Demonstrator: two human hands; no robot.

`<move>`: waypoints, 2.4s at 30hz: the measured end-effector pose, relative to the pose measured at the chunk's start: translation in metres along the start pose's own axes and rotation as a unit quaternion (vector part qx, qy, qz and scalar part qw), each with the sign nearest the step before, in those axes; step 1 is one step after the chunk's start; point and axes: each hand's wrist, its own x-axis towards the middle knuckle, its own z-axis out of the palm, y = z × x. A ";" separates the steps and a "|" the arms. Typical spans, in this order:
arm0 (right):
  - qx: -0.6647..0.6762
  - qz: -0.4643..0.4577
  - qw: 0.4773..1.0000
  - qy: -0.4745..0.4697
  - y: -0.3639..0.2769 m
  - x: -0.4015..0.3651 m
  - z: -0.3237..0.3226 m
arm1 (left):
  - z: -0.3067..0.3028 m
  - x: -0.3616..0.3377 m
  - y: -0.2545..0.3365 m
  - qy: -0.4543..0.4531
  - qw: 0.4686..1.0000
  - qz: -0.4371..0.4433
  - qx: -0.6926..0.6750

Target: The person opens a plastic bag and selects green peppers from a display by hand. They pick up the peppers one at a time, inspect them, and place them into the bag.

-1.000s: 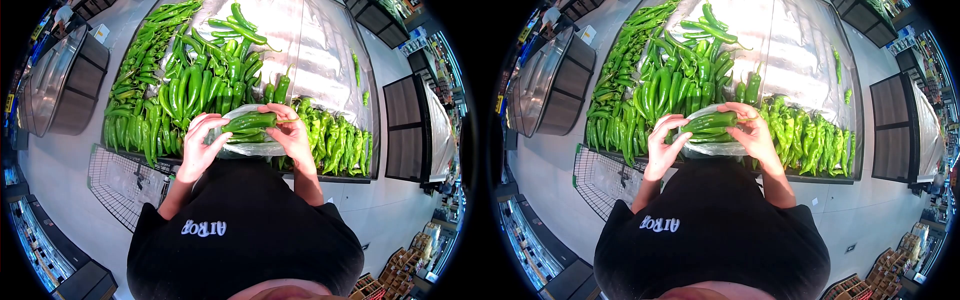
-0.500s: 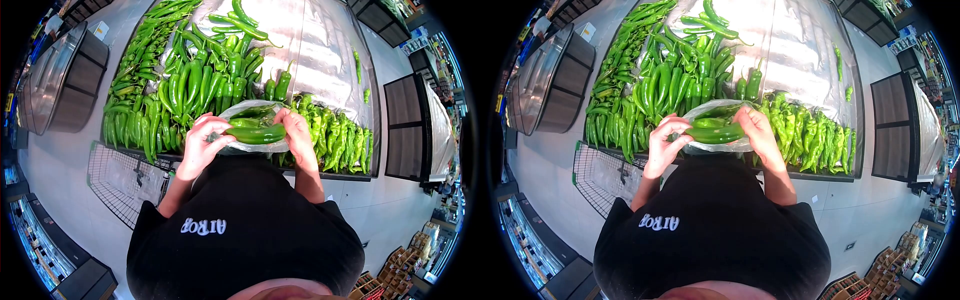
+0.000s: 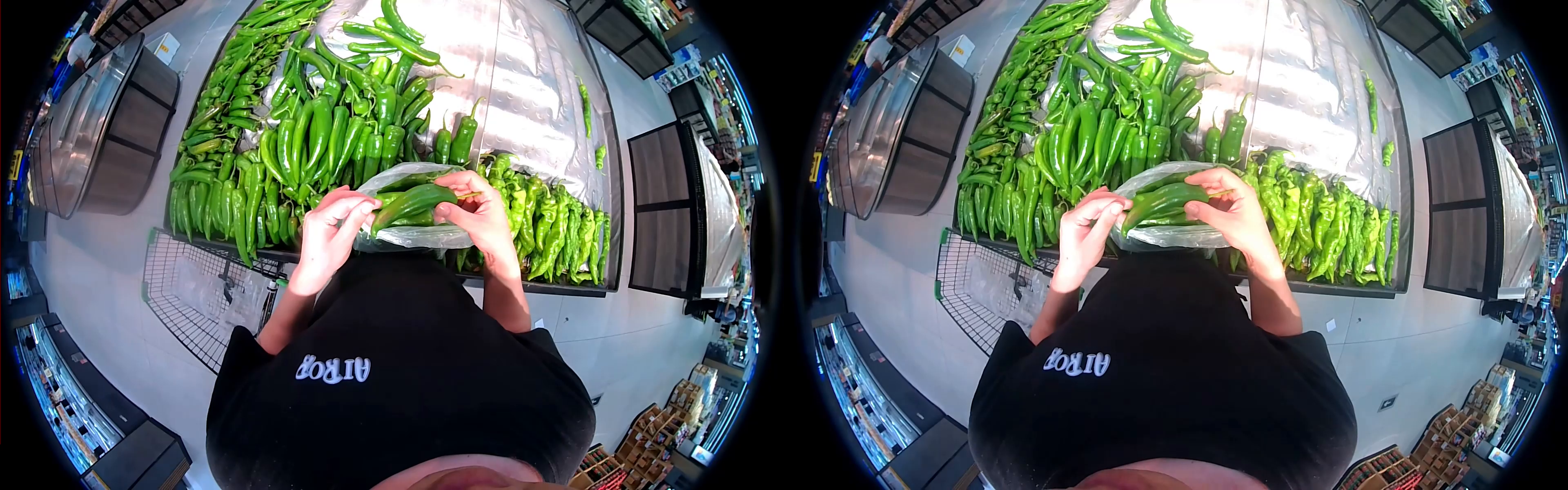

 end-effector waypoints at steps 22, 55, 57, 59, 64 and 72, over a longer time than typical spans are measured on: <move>-0.489 -0.157 0.855 -0.069 0.003 -0.005 0.016 | -0.015 0.009 0.001 -0.145 0.901 0.255 0.320; -0.246 -0.020 0.966 0.072 0.032 0.147 -0.035 | -0.016 0.000 0.005 -0.086 0.927 0.251 0.266; -0.133 -0.069 0.984 0.092 -0.002 0.124 -0.028 | -0.015 0.000 0.004 -0.062 0.938 0.235 0.247; -0.037 -0.107 0.991 0.068 -0.021 0.098 -0.026 | -0.013 0.002 0.000 -0.029 0.958 0.202 0.201; 0.035 -0.148 0.987 -0.053 -0.028 0.038 -0.002 | -0.006 0.005 -0.001 0.014 0.994 0.091 0.058; 0.091 -0.098 0.985 -0.107 -0.008 0.009 -0.008 | -0.005 0.006 0.007 0.001 0.985 0.128 0.119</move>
